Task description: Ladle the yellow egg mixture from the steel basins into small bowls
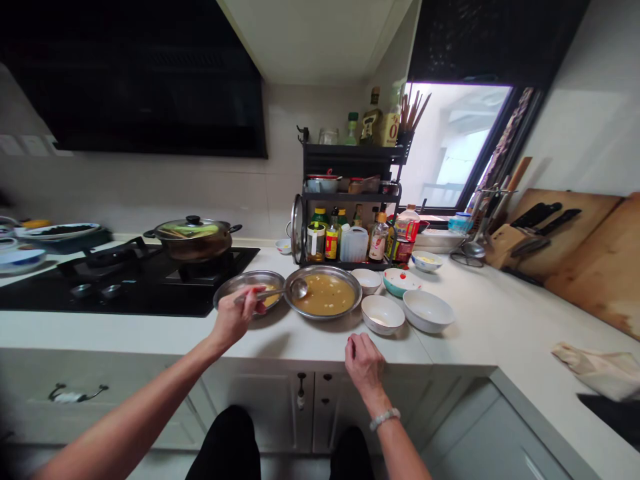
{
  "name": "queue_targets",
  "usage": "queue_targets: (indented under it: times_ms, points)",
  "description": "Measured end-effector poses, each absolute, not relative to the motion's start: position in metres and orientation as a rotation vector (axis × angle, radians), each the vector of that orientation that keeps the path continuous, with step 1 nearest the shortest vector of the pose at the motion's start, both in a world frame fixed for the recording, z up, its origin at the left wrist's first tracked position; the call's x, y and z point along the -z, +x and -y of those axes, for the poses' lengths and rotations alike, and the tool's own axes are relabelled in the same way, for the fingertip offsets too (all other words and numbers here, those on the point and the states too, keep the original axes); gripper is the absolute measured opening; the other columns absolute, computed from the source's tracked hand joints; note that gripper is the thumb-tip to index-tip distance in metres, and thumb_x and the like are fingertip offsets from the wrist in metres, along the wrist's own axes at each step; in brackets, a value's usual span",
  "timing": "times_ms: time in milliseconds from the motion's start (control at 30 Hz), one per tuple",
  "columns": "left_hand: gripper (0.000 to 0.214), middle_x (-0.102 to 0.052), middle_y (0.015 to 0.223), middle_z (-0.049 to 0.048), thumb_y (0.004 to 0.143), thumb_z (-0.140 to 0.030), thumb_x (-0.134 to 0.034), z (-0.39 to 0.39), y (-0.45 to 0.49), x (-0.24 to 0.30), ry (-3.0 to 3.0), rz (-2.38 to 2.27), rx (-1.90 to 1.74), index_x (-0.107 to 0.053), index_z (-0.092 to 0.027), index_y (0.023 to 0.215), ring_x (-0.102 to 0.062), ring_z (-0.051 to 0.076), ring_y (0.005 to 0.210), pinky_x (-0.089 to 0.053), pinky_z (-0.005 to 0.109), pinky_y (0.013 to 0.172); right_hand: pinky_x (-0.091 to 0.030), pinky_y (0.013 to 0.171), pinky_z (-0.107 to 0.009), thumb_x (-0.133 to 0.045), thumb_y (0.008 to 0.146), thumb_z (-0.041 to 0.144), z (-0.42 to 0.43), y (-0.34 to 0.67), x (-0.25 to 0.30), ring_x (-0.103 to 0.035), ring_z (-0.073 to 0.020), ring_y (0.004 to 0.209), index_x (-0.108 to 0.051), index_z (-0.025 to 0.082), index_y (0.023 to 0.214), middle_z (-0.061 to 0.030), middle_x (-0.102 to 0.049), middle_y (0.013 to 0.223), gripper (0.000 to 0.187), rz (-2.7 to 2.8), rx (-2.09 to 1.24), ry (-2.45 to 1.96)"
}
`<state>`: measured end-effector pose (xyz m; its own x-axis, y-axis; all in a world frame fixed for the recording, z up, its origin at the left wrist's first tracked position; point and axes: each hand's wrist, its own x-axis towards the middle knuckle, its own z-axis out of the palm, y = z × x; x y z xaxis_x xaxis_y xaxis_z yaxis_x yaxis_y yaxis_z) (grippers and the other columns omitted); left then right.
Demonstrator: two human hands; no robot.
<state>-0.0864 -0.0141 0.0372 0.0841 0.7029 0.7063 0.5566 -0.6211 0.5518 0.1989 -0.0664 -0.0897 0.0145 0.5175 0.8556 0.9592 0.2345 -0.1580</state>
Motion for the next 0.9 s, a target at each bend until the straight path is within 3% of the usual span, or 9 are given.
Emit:
queue_targets:
  times_ms: [133,300,533,900]
  points:
    - [0.033,-0.066,0.055,0.0025,0.089,-0.03,-0.036,0.007,-0.061,-0.027,2.33,-1.245,-1.429,-0.065,-0.015,0.089,-0.064,0.016,0.054,-0.05,0.027,0.061,-0.033,0.058,-0.025,-0.042,0.09,0.018,0.067,0.199,0.089,-0.047,-0.0133,0.058,-0.058,0.018,0.074,-0.0011,-0.05,0.064,0.023,1.626,0.65,-1.407]
    - [0.034,-0.066,0.053,0.0034,0.089,-0.031,-0.034,0.0,-0.048,-0.027,2.059,-1.225,-1.344,-0.064,-0.015,0.087,-0.065,0.017,0.051,-0.052,0.027,0.057,-0.033,0.057,-0.024,-0.042,0.09,0.018,0.068,0.199,0.088,-0.047,-0.0131,0.058,-0.058,0.018,0.074,-0.0014,-0.05,0.064,0.022,1.633,0.643,-1.393]
    - [0.026,-0.066,0.054,0.0062,0.084,-0.03,-0.041,-0.011,-0.056,-0.033,1.351,-1.181,-1.442,-0.061,-0.014,0.079,-0.065,0.02,0.047,-0.055,0.03,0.049,-0.032,0.056,-0.025,-0.042,0.09,0.018,0.068,0.198,0.087,-0.046,-0.0132,0.058,-0.057,0.019,0.072,-0.0011,-0.05,0.063,0.023,1.621,0.641,-1.401]
    - [0.021,-0.064,0.05,0.0051,0.081,-0.019,-0.043,-0.01,-0.079,-0.055,1.033,-1.203,-1.539,-0.059,-0.012,0.07,-0.065,0.017,0.047,-0.057,0.03,0.053,-0.033,0.058,-0.025,-0.043,0.09,0.018,0.067,0.199,0.089,-0.047,-0.0134,0.059,-0.058,0.019,0.075,-0.0011,-0.051,0.065,0.02,1.627,0.64,-1.395]
